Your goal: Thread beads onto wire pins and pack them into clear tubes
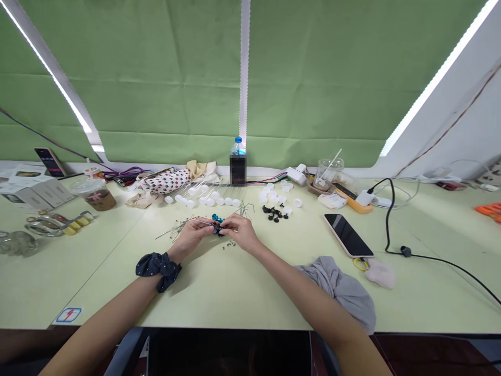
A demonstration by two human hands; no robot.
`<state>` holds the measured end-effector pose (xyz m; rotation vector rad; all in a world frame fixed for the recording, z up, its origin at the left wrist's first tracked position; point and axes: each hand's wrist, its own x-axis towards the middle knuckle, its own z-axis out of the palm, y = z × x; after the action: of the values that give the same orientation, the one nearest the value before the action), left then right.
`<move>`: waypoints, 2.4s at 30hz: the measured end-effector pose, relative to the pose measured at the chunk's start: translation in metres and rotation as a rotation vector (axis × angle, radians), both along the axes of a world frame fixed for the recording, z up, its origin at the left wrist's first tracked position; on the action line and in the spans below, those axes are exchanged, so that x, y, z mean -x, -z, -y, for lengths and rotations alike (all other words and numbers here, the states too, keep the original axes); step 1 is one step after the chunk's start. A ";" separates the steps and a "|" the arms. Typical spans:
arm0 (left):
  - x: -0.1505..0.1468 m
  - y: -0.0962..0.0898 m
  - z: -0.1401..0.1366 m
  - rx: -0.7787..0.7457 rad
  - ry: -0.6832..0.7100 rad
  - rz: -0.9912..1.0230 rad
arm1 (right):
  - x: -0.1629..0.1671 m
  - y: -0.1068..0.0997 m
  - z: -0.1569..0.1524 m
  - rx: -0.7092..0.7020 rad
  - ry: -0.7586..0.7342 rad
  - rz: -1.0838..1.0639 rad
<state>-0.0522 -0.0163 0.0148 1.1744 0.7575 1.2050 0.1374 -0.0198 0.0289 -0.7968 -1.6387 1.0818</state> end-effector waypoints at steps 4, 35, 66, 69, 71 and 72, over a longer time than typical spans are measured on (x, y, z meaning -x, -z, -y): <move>-0.002 0.002 0.001 -0.036 0.011 -0.032 | -0.001 -0.001 0.006 0.206 -0.031 -0.130; -0.003 -0.006 0.004 -0.098 -0.183 -0.117 | 0.000 -0.003 -0.011 0.251 -0.042 -0.029; -0.008 -0.008 0.011 -0.011 -0.020 -0.038 | 0.000 0.002 -0.012 0.424 -0.079 0.020; -0.006 -0.007 0.010 -0.034 -0.057 -0.068 | 0.000 0.000 -0.010 0.430 -0.101 0.015; -0.005 -0.006 0.008 -0.054 -0.093 -0.089 | 0.000 -0.001 -0.010 0.430 -0.130 0.014; -0.004 -0.005 0.007 -0.062 -0.109 -0.097 | -0.001 -0.001 -0.009 0.425 -0.147 0.017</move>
<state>-0.0486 -0.0236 0.0195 1.2639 0.8717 1.2763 0.1381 -0.0107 0.0300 -0.9686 -1.5174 1.5630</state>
